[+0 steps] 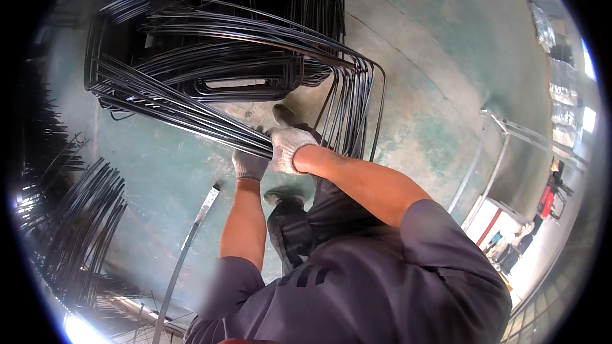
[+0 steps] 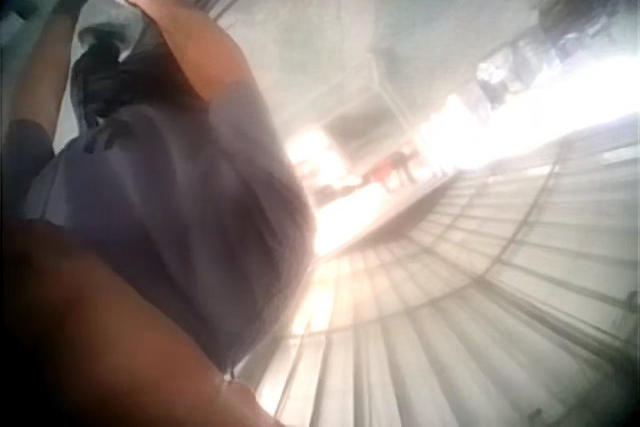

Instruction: The person picks up metal frames one by one from a central stack and places them onto a metal rack or organized pile to the side.

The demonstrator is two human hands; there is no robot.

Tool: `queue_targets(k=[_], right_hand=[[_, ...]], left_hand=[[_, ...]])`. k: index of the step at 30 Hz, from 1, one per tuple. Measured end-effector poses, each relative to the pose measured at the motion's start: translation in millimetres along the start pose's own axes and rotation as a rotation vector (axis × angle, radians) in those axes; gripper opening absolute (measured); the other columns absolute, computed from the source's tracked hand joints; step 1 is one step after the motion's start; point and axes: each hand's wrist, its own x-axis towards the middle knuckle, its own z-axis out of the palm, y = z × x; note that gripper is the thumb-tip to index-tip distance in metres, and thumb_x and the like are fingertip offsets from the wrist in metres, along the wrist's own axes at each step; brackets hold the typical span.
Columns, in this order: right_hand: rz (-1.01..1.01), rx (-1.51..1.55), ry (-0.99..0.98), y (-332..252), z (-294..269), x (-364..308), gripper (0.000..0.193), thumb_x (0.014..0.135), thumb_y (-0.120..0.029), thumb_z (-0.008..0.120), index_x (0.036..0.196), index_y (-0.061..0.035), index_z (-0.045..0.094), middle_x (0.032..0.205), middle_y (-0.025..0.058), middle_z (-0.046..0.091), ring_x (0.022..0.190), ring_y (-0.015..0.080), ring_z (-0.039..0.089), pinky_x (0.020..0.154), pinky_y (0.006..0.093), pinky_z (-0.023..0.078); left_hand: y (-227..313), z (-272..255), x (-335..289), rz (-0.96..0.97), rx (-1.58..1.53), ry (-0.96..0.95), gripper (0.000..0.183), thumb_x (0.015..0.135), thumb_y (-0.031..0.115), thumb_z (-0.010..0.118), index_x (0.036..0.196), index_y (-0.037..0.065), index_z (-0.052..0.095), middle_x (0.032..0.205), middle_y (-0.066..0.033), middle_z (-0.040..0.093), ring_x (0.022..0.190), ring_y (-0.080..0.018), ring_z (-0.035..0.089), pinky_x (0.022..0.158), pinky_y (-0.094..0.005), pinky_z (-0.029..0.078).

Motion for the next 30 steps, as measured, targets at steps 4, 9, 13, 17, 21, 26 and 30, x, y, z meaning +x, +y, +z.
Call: queue_targets(k=[4,9,13,17,21,26,30], right_hand=[[0.028,-0.032,0.067,-3.5,14.1,-18.0,0.052,0.085,-0.020,0.076,0.128,0.0082,0.066,0.121,0.0301,0.079,0.115,0.0447,0.079,0.096,0.0520,0.064],[-0.069,-0.098,0.163,-38.7,3.6,-98.8,0.055,0.087,-0.022,0.076,0.127,0.0109,0.058,0.117,0.0334,0.076,0.109,0.0505,0.077,0.095,0.0541,0.063],[-0.175,0.046,0.225,-57.5,3.0,-188.3,0.053,0.090,-0.030,0.080,0.122,0.0053,0.057,0.124,0.0359,0.073,0.116,0.0530,0.074,0.100,0.0562,0.059],[-0.544,0.280,0.180,-35.6,24.8,-266.6,0.088,0.094,-0.054,0.083,0.152,0.0044,0.054,0.129,0.0282,0.075,0.121,0.0386,0.074,0.107,0.0445,0.057],[-0.597,0.675,-0.122,6.0,114.8,-310.7,0.061,0.112,-0.048,0.071,0.149,0.0005,0.066,0.134,0.0100,0.075,0.123,0.0223,0.067,0.111,0.0373,0.053],[-0.608,0.763,-0.523,-22.2,195.6,-380.6,0.074,0.110,-0.058,0.071,0.155,0.0004,0.062,0.140,0.0085,0.073,0.127,0.0190,0.066,0.113,0.0354,0.053],[-0.774,1.140,-0.549,-43.6,241.1,-430.6,0.095,0.104,-0.072,0.070,0.161,0.0028,0.054,0.145,0.0088,0.070,0.131,0.0166,0.064,0.114,0.0336,0.051]], left_hand=[[63.5,-10.9,1.5,0.366,0.283,0.115,0.041,0.111,0.030,0.060,0.141,0.005,0.072,0.135,-0.0106,0.078,0.134,-0.0271,0.069,0.117,-0.0416,0.051],[131.4,-36.4,-41.1,-0.178,-2.050,-0.052,0.065,0.118,0.051,0.040,0.159,0.003,0.058,0.157,-0.0202,0.066,0.154,-0.0445,0.053,0.133,-0.0619,0.034],[208.5,-82.2,-86.0,0.104,-2.073,-0.210,0.094,0.107,0.078,0.056,0.154,-0.004,0.059,0.142,-0.0256,0.071,0.137,-0.0477,0.065,0.126,-0.0631,0.045],[246.2,-116.9,-141.4,0.132,-2.060,-0.270,0.081,0.104,0.064,0.074,0.147,-0.004,0.059,0.125,-0.0196,0.072,0.112,-0.0361,0.070,0.117,-0.0528,0.053],[302.5,-158.4,-222.9,0.103,-2.463,-0.510,0.044,0.101,0.021,0.086,0.129,0.002,0.059,0.111,-0.0049,0.065,0.098,-0.0160,0.070,0.106,-0.0375,0.062],[347.5,-191.9,-315.0,-0.029,-2.448,-0.572,0.042,0.099,0.009,0.080,0.129,-0.006,0.055,0.111,-0.0095,0.066,0.107,-0.0239,0.073,0.112,-0.0415,0.061],[365.4,-199.3,-368.5,0.077,-2.421,-0.524,0.039,0.097,0.003,0.079,0.128,-0.007,0.058,0.108,-0.0111,0.070,0.103,-0.0233,0.075,0.110,-0.0388,0.064]])
